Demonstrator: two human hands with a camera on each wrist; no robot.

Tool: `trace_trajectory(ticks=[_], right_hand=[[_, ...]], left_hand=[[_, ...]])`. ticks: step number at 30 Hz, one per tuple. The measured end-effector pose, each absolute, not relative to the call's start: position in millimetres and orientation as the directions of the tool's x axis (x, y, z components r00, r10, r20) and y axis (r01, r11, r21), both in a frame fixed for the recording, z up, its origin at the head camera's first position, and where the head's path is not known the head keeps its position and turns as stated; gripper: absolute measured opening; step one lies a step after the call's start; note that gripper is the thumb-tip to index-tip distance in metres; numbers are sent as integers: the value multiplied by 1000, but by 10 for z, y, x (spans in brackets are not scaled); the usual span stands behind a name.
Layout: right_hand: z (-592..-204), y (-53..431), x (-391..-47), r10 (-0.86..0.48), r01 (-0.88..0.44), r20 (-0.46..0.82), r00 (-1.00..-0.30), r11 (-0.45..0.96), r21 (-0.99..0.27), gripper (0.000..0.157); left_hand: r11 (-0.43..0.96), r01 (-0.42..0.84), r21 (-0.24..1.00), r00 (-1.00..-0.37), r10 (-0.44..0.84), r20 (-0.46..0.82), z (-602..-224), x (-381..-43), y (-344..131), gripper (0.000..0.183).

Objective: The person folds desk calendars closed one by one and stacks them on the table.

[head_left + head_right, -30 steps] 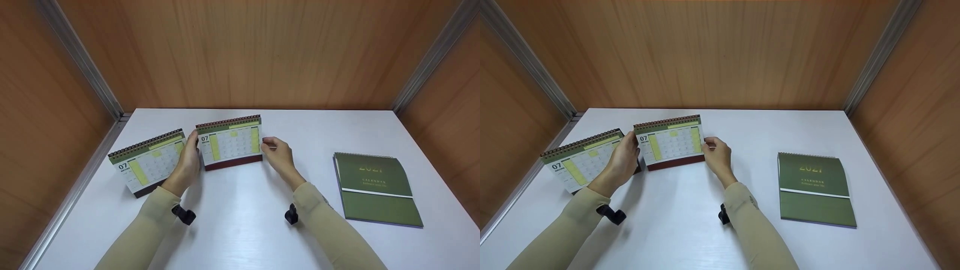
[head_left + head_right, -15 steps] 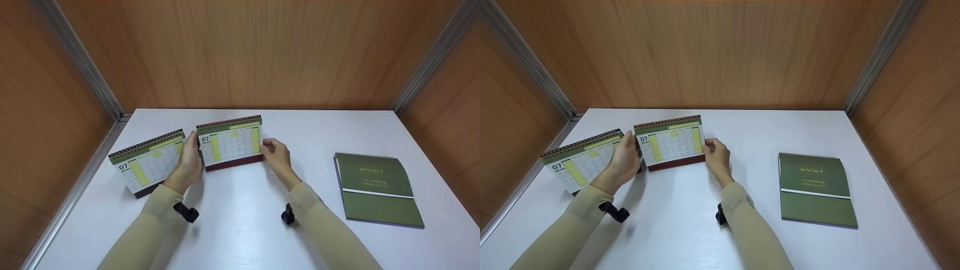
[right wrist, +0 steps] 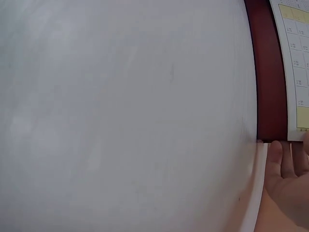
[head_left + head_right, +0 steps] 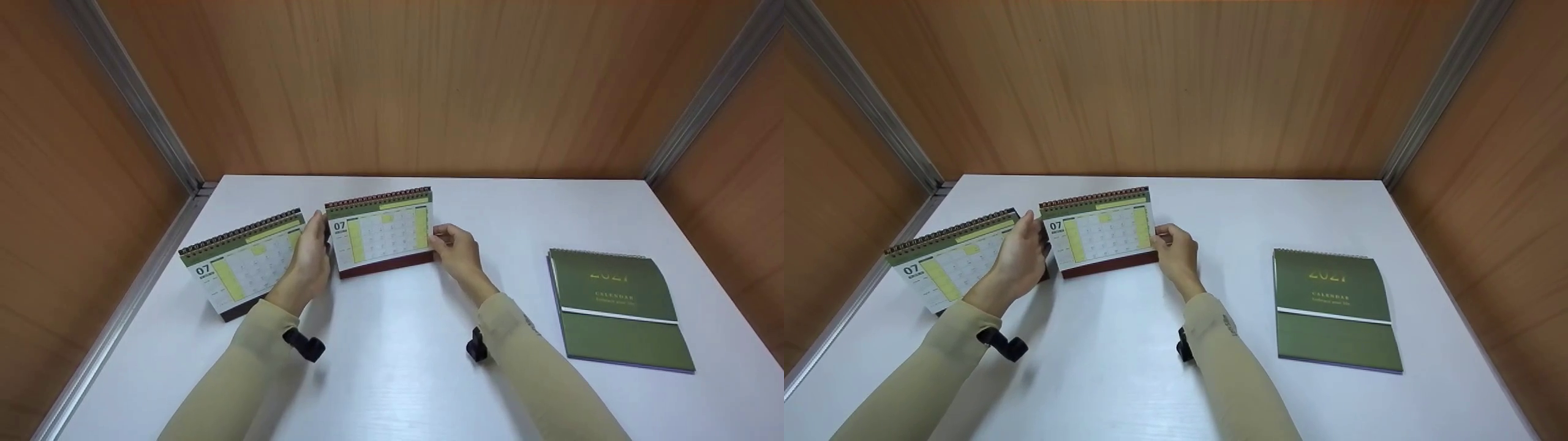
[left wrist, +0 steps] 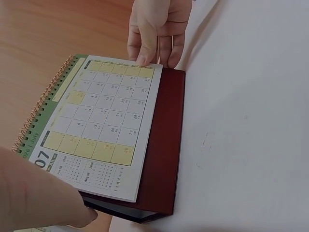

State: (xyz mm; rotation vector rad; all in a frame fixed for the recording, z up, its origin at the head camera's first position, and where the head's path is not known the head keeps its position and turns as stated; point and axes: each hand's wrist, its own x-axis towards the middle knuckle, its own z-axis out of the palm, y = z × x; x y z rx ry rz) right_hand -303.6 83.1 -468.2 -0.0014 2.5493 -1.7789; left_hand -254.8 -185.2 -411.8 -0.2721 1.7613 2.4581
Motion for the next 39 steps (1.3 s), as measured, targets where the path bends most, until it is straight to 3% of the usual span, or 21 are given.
trace_trajectory(ticks=[15,28,39], right_hand=[[-4724,852,-3073,-56,-46,26,-998,387,-921,21],[-4720,844,-3089,-54,-4,-18,-998,372,-928,18],[-4727,854,-3098,-61,-13,-11,-998,368,-930,17]], left_hand=[[-283,-161,946,-985,-8,-170,-4067,-2576,-1885,68],[-285,-79,955,-997,5,-81,-4014,-2611,-1870,59],[-239,-82,968,-996,-14,-88,-3922,-2658,-1842,67]])
